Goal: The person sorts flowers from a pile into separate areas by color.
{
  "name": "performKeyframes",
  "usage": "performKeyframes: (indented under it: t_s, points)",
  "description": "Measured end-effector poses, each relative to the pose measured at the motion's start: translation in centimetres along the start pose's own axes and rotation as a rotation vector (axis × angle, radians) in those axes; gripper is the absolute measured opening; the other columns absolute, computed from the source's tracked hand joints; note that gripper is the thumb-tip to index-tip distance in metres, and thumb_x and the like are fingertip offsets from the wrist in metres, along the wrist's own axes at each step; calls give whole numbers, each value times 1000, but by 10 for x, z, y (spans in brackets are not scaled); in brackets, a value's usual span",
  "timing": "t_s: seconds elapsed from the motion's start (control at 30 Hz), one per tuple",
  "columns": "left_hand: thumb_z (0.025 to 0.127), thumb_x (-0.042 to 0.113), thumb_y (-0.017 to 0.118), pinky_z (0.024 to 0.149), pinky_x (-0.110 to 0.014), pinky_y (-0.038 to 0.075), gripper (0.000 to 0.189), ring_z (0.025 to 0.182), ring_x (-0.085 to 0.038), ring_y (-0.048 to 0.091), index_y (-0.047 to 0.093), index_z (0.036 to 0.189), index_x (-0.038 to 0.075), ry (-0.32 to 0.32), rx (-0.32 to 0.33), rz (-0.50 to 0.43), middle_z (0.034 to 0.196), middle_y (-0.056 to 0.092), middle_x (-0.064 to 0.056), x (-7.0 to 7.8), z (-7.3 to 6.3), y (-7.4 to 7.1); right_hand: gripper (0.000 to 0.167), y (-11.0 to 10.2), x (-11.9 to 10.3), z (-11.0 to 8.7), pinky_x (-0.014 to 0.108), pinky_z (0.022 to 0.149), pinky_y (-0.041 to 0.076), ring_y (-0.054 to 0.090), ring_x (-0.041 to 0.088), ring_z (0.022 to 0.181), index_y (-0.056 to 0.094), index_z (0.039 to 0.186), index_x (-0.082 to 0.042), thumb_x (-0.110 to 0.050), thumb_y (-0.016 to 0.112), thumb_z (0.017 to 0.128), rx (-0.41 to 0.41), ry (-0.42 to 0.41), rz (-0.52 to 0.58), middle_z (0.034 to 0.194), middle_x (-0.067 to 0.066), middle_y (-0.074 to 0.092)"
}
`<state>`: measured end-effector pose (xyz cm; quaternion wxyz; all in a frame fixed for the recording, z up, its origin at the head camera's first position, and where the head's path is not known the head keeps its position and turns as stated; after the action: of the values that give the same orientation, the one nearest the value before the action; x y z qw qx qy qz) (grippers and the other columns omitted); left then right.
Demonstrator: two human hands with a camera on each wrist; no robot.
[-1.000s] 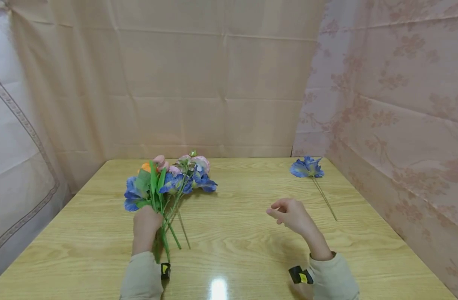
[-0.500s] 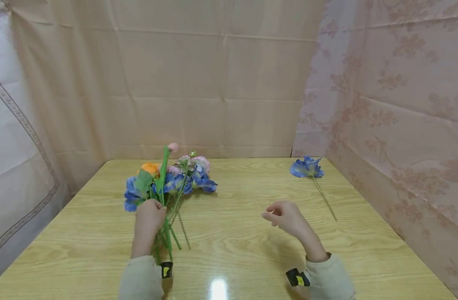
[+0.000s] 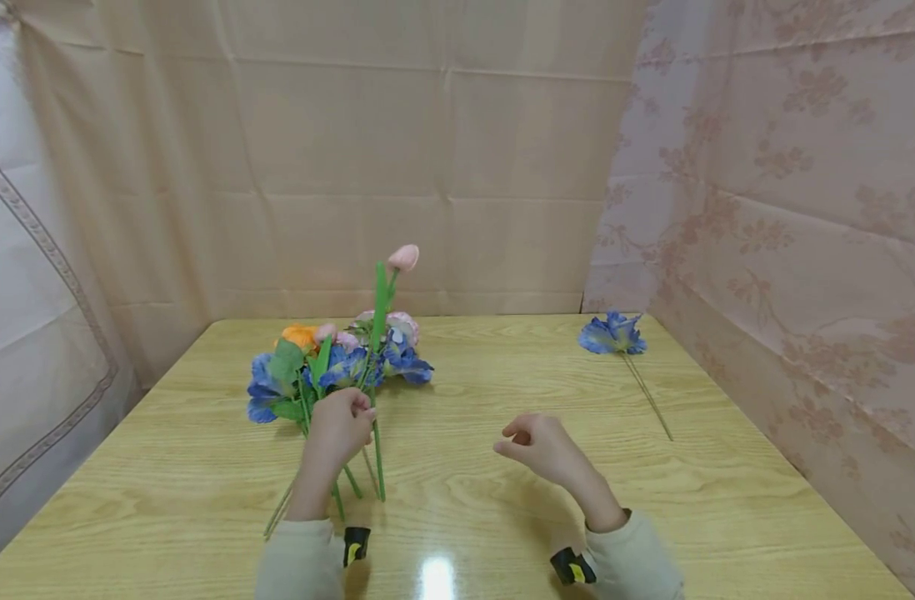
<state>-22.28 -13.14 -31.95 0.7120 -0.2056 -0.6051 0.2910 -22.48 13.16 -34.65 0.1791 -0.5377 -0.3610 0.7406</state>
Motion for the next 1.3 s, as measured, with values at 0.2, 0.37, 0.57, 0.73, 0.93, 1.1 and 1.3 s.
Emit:
performKeyframes:
  t_s: [0.2,0.37,0.57,0.73,0.93,1.1,1.3]
  points:
    - [84,1,58,43,-26,41,6,50,-16,57,56,79,-1,53,-59,-70,64,55,-5,14,-5,16,30,13,-6,1,26,56,47,56,15,68,60,99,9,-16,64,83,-67,-28,70,80,7,61]
    - [82,-3,59,43,-26,43,12,48,-15,56,54,72,0,118,-104,-147,60,54,-5,25,-8,29,31,22,-14,1,25,58,50,60,20,73,57,104,13,-12,62,85,-142,-81,222,87,13,61]
    - [81,-5,60,41,-24,42,15,47,-16,56,52,69,1,197,-138,-152,58,54,-7,34,-12,39,30,32,-25,0,27,62,51,62,26,78,55,104,16,-5,61,84,-182,-125,377,91,20,62]
    - [81,-6,59,42,-24,43,13,48,-16,55,52,72,0,229,-153,-183,60,55,-6,37,-14,44,27,38,-31,-2,28,63,52,62,23,75,56,102,15,-5,60,84,-188,-130,449,88,18,62]
    - [81,-6,59,42,-23,42,12,47,-12,54,53,73,0,262,-133,-200,61,56,-4,38,-15,48,15,44,-33,-1,29,61,52,63,26,70,60,92,11,-1,60,84,-139,-137,475,81,15,62]
    - [81,-6,59,41,-22,42,12,47,-13,55,53,73,0,290,-121,-226,61,57,-4,37,-15,51,8,46,-34,-2,27,58,52,61,22,64,60,87,11,4,59,82,-74,-148,481,76,16,61]
    - [81,-8,58,41,-22,42,11,48,-19,56,53,74,-1,319,-122,-258,60,57,-7,37,-15,55,5,46,-32,-3,26,55,51,61,22,60,58,82,12,7,59,81,-35,-173,475,72,17,60]
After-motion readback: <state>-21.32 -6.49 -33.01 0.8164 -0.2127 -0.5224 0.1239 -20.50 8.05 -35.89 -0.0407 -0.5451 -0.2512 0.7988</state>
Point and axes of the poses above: each hand's wrist, its own z-axis towards the middle knuckle, its own y-axis out of the palm, x = y × z, the point moved 1 cm from there along z, towards the middle knuckle
